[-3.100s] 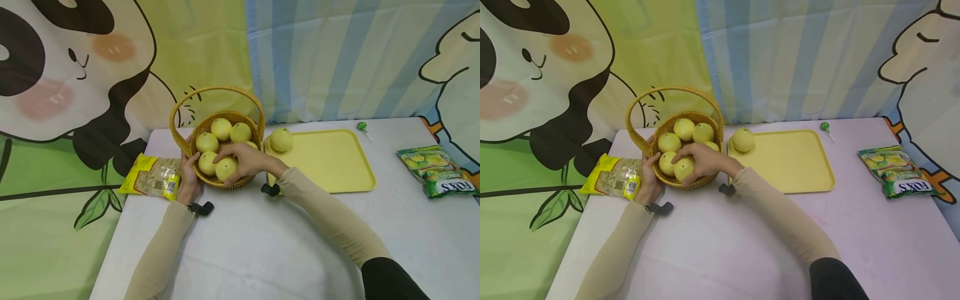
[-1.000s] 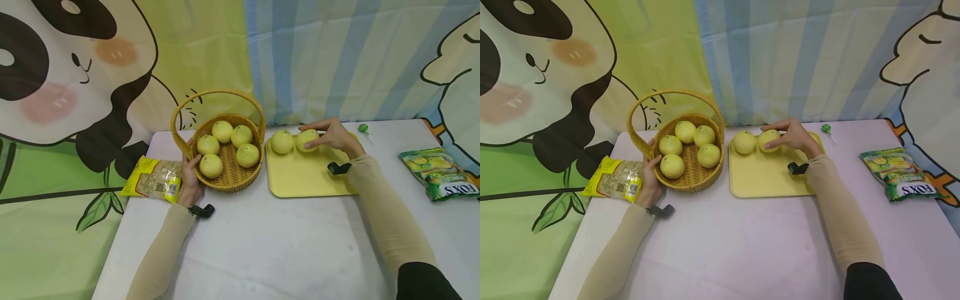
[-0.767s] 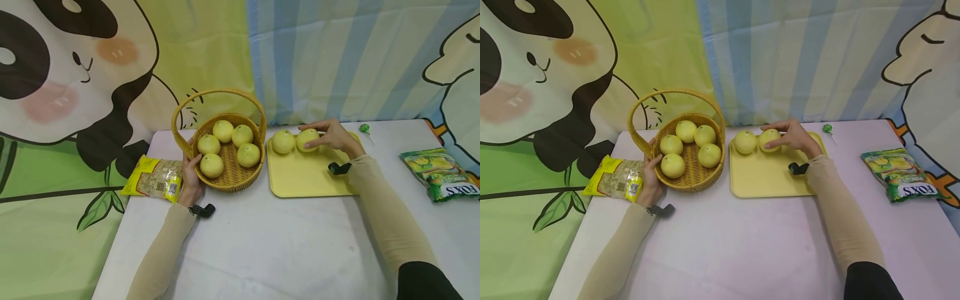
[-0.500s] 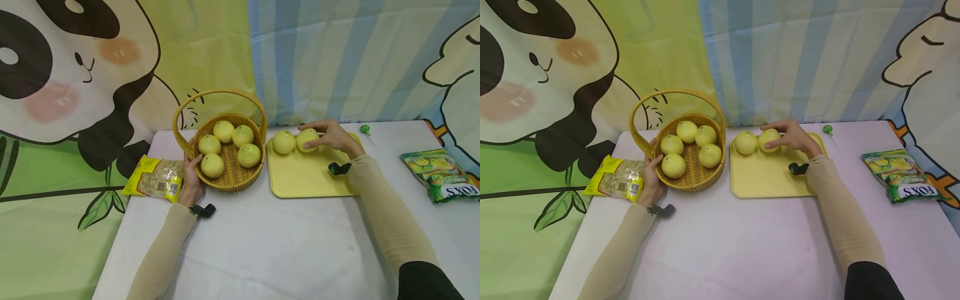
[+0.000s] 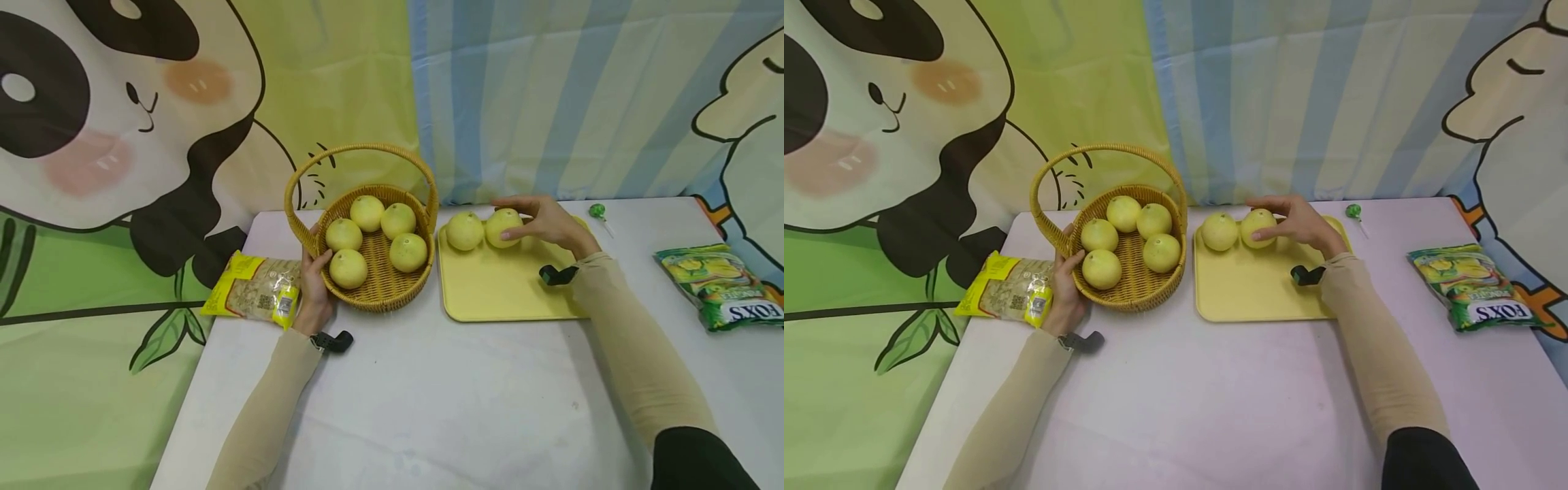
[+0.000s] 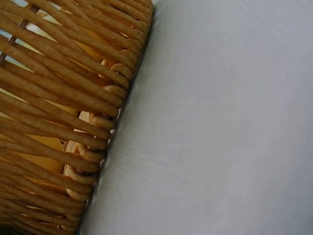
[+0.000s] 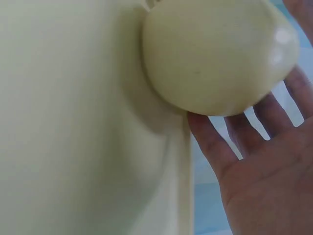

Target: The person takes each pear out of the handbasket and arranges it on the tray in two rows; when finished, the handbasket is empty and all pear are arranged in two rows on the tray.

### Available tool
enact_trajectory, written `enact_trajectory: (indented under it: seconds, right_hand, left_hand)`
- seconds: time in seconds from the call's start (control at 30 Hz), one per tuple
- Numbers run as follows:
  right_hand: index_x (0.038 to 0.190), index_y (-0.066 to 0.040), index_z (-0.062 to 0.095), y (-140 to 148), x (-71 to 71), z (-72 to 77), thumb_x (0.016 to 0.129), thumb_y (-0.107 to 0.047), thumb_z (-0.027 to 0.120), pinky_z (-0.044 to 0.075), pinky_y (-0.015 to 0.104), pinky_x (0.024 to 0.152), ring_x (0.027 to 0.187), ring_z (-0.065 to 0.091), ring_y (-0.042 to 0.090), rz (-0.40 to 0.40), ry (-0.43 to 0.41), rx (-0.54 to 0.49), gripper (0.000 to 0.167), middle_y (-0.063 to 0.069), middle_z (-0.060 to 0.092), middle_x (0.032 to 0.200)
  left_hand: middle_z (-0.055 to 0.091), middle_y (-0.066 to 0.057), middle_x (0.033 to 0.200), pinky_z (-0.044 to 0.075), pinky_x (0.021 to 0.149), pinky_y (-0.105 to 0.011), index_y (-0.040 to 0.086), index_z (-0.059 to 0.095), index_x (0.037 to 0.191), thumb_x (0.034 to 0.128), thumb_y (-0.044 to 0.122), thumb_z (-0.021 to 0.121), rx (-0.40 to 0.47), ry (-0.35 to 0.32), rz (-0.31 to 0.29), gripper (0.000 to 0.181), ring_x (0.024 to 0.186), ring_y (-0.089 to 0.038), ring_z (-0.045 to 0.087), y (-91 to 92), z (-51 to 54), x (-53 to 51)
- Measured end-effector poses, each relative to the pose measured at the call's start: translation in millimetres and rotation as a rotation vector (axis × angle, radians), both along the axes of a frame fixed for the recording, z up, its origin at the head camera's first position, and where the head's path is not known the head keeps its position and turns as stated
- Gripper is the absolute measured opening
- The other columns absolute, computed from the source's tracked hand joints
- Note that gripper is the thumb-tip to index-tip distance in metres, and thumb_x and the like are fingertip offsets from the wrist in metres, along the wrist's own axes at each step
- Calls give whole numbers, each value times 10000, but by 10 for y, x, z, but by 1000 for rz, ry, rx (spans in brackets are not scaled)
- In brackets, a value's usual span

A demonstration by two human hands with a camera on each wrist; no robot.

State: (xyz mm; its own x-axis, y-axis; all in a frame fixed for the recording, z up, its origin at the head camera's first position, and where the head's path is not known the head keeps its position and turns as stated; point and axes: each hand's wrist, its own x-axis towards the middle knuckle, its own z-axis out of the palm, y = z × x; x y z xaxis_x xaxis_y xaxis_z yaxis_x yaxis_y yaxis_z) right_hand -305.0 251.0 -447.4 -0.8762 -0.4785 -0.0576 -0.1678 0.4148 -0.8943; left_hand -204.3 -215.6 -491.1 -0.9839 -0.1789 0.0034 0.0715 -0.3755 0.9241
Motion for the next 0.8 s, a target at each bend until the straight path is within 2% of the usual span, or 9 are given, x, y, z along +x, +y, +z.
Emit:
enact_trajectory:
  seconds: [0.07,0.2,0.27,0.37,0.47,0.63,0.73,0.8]
  right_hand:
    - [1562,-123,539,18,8,44,916,-112,839,410,503,1231,1520,448,281,12,11,-40,712,157,510,1615]
    - [1580,-105,508,20,56,200,923,-10,800,448,344,1209,1484,492,170,43,64,-147,725,96,511,1628]
    - [1571,-55,504,-14,95,293,910,62,779,452,277,1193,1456,516,141,71,84,-237,725,86,525,1617]
    - [1537,43,502,-113,165,432,877,176,741,475,316,1184,1430,552,182,149,97,-400,714,123,559,1579]
    - [1486,103,527,-268,235,567,839,241,724,496,384,1171,1397,590,270,238,118,-494,691,162,610,1515]
    - [1423,138,567,-595,342,713,802,238,759,506,440,1164,1343,628,345,390,121,-492,658,202,654,1446]
    - [1413,158,558,-813,395,735,812,205,779,495,484,1175,1358,615,361,477,99,-475,642,236,632,1461]
    - [1422,140,564,-965,424,737,819,165,803,479,533,1180,1375,599,374,505,95,-453,648,225,629,1471]
  left_hand:
    - [389,44,1667,297,1304,-429,317,391,1625,1083,146,473,2,-1,-1,574,1534,-177,389,5,2,-2]
    - [388,47,1668,290,1307,-422,312,384,1629,1084,147,472,2,4,-1,576,1535,-171,385,6,6,-6]
    - [388,51,1667,289,1308,-419,312,382,1631,1084,147,470,1,4,-1,577,1536,-168,384,7,7,-5]
    - [390,50,1666,293,1307,-422,317,377,1633,1087,147,465,2,6,-3,578,1535,-172,387,4,8,-1]
    - [391,50,1664,296,1306,-422,326,378,1632,1090,148,464,3,6,-3,577,1534,-170,389,2,7,-3]
    - [388,61,1670,286,1310,-415,334,390,1628,1084,148,473,-3,-6,-1,581,1540,-161,380,-3,-1,-3]
    - [382,57,1675,278,1314,-416,333,392,1629,1081,148,478,1,-11,1,585,1546,-165,372,-3,-2,1]
    - [377,54,1681,272,1317,-411,332,388,1632,1080,155,482,0,-10,0,587,1551,-163,365,-3,0,0]
